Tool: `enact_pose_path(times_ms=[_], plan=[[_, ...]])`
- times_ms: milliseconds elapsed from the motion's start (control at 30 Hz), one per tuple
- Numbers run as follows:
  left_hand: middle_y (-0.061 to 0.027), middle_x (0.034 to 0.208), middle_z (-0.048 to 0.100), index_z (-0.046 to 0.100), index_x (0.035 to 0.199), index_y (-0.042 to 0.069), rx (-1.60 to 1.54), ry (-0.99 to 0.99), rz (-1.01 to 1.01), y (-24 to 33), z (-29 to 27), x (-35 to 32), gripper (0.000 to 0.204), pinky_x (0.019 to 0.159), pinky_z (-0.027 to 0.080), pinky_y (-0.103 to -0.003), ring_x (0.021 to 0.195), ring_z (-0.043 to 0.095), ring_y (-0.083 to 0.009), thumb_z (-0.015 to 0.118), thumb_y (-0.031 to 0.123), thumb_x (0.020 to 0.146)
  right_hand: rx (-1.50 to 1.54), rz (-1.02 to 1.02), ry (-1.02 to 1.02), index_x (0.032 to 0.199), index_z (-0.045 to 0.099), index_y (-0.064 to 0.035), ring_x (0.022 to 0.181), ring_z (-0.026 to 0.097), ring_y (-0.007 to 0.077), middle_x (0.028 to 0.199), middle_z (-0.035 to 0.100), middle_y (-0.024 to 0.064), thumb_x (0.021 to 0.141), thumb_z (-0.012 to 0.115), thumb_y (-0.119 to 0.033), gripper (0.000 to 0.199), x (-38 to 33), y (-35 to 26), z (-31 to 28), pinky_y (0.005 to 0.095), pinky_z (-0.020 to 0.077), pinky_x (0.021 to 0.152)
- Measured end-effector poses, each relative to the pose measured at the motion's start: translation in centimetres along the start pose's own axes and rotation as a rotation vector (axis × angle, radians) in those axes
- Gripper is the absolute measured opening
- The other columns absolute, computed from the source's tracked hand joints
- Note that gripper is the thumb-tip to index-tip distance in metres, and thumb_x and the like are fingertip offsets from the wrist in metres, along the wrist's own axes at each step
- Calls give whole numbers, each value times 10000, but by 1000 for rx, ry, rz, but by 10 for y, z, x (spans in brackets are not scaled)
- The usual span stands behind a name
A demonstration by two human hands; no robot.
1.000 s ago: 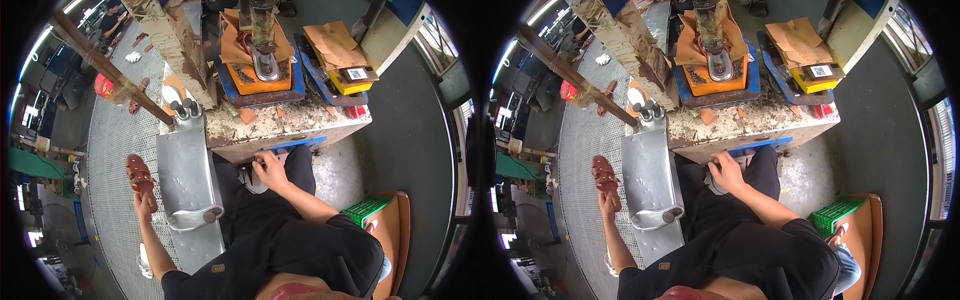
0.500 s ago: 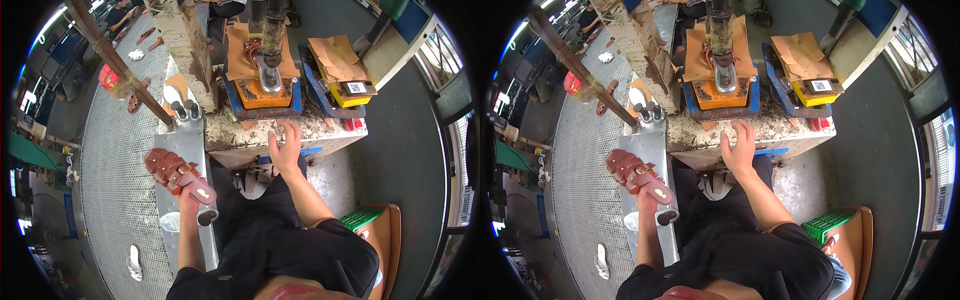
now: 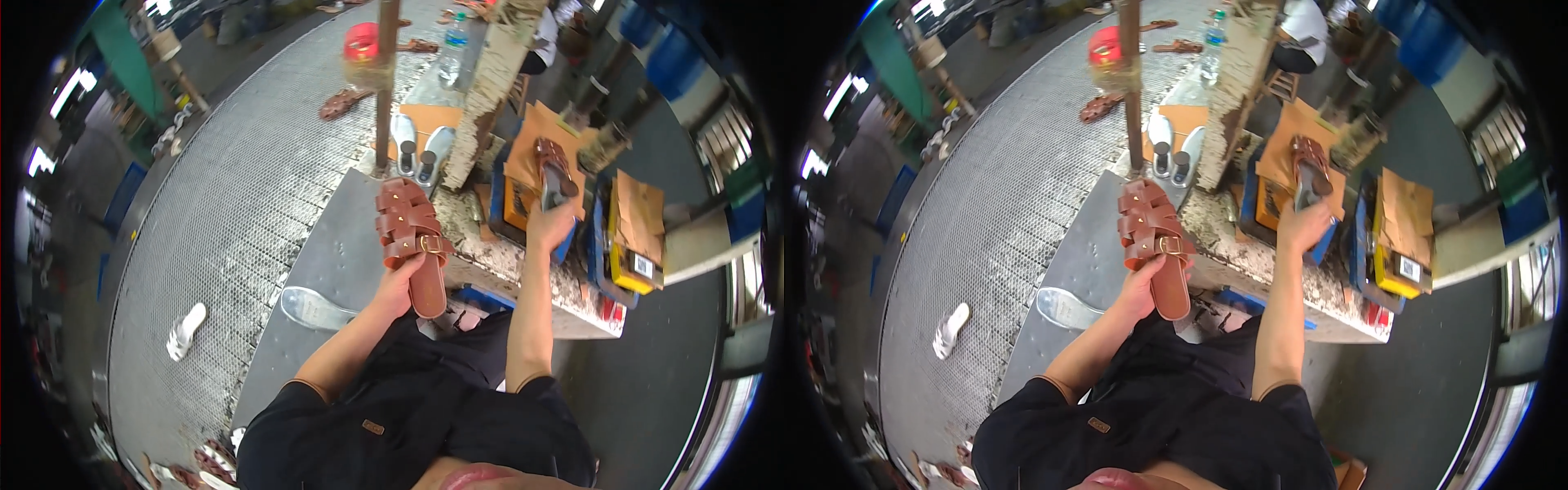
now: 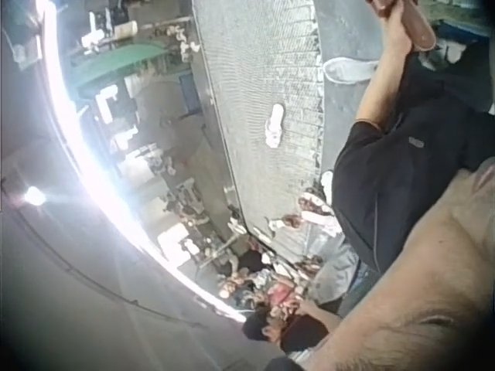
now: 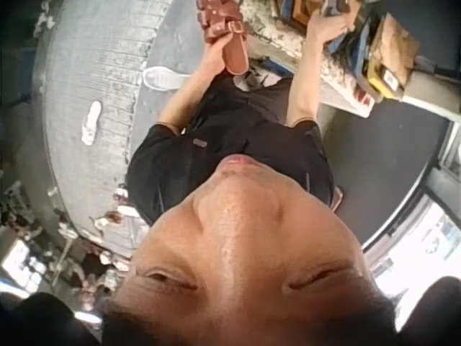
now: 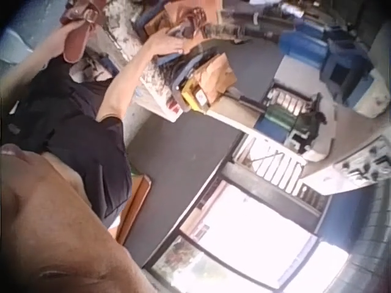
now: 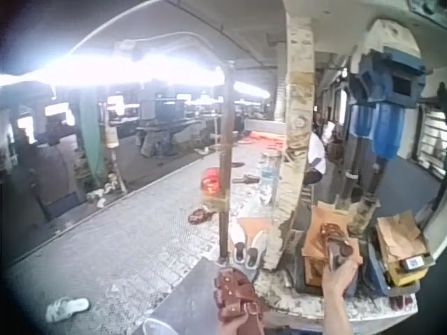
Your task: Pressing and assembling various sandal components using a industrial press machine.
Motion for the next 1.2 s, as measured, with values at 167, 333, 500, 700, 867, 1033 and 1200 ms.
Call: enact_pose_path(times_ms=[167,333,500,700,867,1033,1200], plan=[[-117,1266,707,566,1422,52,-146,60,11,11,-20,-26,408,965,603,-459,1123,721,-287,656,237,1069,282,-110,-124,1258,578,59,1122,619,473,1178,644,258,803,875,-270,635,-125,-70,-89,528,492,990],[-133,1418,647,523,1494,37,-251,224,-48,20,-54,-44,525,1141,501,-490,1312,635,-288,607,342,1075,510,-206,-825,1412,510,52,1236,643,428,1311,634,280,803,889,-265,784,-248,-135,-47,482,526,1057],[-103,1267,722,648,1358,48,-167,643,467,127,-218,-135,393,1005,577,-426,1143,694,-268,617,288,1049,765,-459,-1036,1442,513,95,1263,629,460,1347,632,299,791,907,-295,855,-319,-176,-57,460,520,1101],[-169,1212,686,610,1285,-14,141,1053,899,286,-395,-342,340,993,578,-504,1124,692,-335,476,248,1114,985,-421,-1144,1327,598,29,1112,671,411,1212,659,211,766,895,-199,675,-361,-183,-95,460,553,977],[-119,1192,722,638,1346,-28,113,764,646,191,-259,-200,382,936,611,-394,1053,733,-263,622,261,1098,952,-181,-1205,1279,627,-17,1113,682,266,1204,667,129,770,904,-131,591,-358,-170,-92,405,541,998],[-152,1456,621,471,1554,40,-112,112,742,155,-72,-111,1018,1136,508,-461,1363,598,-314,315,867,982,1164,-228,-866,1251,590,-8,1198,669,313,1218,649,148,741,919,-73,610,-314,-176,-116,492,531,1062],[-147,1445,628,489,1536,20,-115,181,386,69,-23,-45,911,1115,527,-463,1340,618,-312,323,776,1054,1095,-166,-741,1258,473,-29,1252,614,328,1329,570,189,748,914,-62,676,-278,-160,-107,458,495,1069]])
Point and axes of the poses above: each hand's wrist, its own x-axis towards the middle knuckle, its own z-axis out of the palm, y = z × x, the point moved 10 cm from there along x, towards the middle knuckle
